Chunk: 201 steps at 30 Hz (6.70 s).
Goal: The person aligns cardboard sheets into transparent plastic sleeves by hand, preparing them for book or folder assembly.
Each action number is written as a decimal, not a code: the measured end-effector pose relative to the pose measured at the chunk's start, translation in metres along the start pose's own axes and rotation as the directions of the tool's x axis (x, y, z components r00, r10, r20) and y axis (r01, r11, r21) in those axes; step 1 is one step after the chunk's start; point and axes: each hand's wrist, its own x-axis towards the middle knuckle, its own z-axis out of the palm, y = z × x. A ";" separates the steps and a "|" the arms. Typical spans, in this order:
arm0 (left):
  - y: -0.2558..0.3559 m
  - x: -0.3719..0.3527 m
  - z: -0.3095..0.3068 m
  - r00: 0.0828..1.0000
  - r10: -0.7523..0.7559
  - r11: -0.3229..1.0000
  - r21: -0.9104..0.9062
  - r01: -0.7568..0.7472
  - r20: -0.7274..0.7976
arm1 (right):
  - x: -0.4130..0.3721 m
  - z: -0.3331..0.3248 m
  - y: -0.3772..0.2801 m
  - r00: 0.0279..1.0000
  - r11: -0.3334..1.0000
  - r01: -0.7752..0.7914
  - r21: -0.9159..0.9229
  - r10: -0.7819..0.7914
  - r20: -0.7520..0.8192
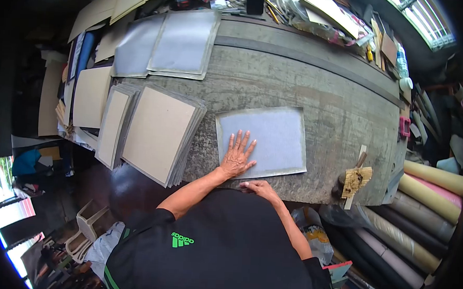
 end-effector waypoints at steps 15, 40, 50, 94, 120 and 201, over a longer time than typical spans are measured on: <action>-0.040 0.012 -0.047 0.977 0.203 0.961 -0.202 -0.187 0.060 | 0.124 -0.041 -0.224 0.446 0.377 0.316 -0.871 -0.869 -0.214; -0.486 0.416 -0.348 0.597 -0.801 -0.405 -0.705 -0.582 -0.033 | 0.183 -0.050 -0.271 0.228 0.259 -0.193 -0.946 -0.926 -0.300; -0.482 0.405 -0.329 0.748 -0.595 -0.586 -0.477 -0.655 -0.294 | 0.184 -0.049 -0.272 0.226 0.252 -0.170 -0.953 -0.931 -0.286; -0.367 0.299 -0.249 0.728 -0.685 -0.016 -0.999 -0.044 -0.021 | 0.186 -0.050 -0.271 0.189 0.254 -0.089 -0.963 -0.945 -0.267; -0.614 0.214 -0.383 0.500 -0.818 -0.151 -0.733 -0.663 -0.283 | 0.195 -0.052 -0.265 0.185 0.301 -0.004 -0.954 -0.937 -0.296; 0.246 0.186 -0.090 0.902 -0.429 -0.105 -0.994 0.005 0.050 | -0.286 -0.294 -0.090 -0.051 0.068 0.982 -0.178 -0.807 -0.589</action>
